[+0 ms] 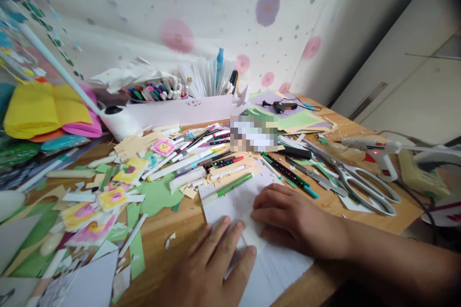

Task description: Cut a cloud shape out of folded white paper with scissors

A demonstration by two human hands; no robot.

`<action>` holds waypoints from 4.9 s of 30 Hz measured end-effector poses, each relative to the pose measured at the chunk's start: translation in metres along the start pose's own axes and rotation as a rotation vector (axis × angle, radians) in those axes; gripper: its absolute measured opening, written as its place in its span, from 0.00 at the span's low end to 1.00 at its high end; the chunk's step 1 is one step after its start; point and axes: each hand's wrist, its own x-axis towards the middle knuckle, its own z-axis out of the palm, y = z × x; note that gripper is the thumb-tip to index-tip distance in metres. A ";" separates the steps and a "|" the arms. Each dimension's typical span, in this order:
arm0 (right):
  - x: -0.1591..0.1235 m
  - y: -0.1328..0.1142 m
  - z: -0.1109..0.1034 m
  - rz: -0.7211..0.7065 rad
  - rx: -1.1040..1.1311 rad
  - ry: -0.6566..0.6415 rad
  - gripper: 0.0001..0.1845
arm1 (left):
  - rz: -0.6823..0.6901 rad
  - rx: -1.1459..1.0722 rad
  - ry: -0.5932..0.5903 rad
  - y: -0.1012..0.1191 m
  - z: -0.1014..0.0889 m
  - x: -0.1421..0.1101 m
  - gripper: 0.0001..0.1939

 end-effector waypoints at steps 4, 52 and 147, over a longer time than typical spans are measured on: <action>-0.004 0.003 -0.001 0.012 -0.025 0.017 0.11 | -0.049 -0.089 -0.014 0.003 -0.008 0.005 0.18; 0.006 0.001 0.001 -0.013 0.056 -0.027 0.10 | 0.017 -0.024 -0.159 0.003 -0.014 0.008 0.32; 0.016 -0.011 -0.005 0.476 1.104 0.111 0.22 | -1.052 -1.360 0.183 -0.004 -0.029 0.031 0.13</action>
